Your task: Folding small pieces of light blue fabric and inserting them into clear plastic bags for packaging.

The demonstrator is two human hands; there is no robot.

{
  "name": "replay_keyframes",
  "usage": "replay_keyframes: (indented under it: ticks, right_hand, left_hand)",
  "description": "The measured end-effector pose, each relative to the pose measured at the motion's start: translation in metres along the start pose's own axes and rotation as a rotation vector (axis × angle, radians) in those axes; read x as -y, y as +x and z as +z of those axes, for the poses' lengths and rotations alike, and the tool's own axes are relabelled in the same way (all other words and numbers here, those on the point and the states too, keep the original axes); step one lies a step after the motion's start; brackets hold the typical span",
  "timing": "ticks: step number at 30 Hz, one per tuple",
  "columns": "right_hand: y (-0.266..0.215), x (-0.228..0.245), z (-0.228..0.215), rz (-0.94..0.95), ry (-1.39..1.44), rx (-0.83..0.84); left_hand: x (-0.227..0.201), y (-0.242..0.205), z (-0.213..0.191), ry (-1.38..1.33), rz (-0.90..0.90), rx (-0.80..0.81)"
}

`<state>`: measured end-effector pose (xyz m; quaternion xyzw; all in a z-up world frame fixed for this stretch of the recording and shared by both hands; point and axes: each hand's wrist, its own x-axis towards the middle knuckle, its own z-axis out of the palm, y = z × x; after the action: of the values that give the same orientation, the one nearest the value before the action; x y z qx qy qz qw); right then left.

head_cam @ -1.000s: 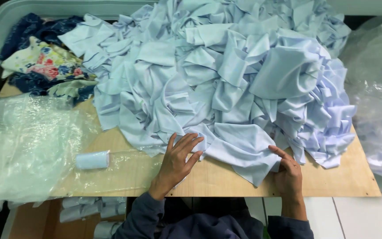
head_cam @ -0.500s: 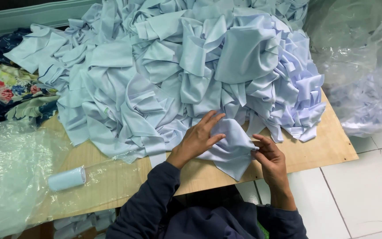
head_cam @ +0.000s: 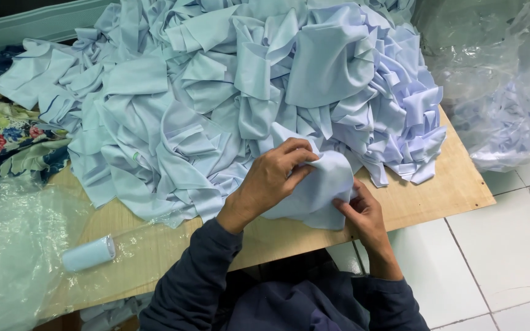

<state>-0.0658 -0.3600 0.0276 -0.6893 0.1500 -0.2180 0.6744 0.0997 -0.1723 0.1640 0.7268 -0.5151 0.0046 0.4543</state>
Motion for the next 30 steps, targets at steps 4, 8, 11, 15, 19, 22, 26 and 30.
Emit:
replay_keyframes:
  ticks: [4,8,11,15,19,22,26,30]
  right_hand:
    - [0.01,-0.007,-0.018,-0.07,0.02,-0.076]
    - [0.014,0.028,-0.042,-0.247,-0.025,-0.209]
    - [0.007,0.038,-0.059,-0.342,-0.062,-0.251]
    - [-0.006,0.031,-0.068,-0.326,-0.094,-0.178]
    - [-0.016,0.035,-0.05,-0.184,-0.128,-0.079]
    - [-0.026,0.022,-0.049,-0.113,-0.233,0.076]
    - [-0.03,0.016,-0.042,-0.061,-0.185,0.22]
    - [-0.026,0.033,-0.026,-0.114,-0.193,0.219]
  left_hand:
    - [-0.004,0.004,-0.013,-0.185,-0.025,-0.013]
    - [-0.007,-0.002,-0.025,-0.238,0.01,-0.06]
    - [-0.009,-0.019,-0.034,-0.282,-0.006,-0.048]
    - [0.001,-0.056,-0.038,-0.326,-0.134,0.072]
    - [0.033,-0.109,-0.025,-0.296,-0.295,0.192]
    - [0.038,-0.138,-0.024,-0.277,-0.438,0.296]
    - [0.038,-0.151,-0.029,-0.23,-0.499,0.26]
    - [0.032,-0.147,-0.029,-0.154,-0.541,0.123]
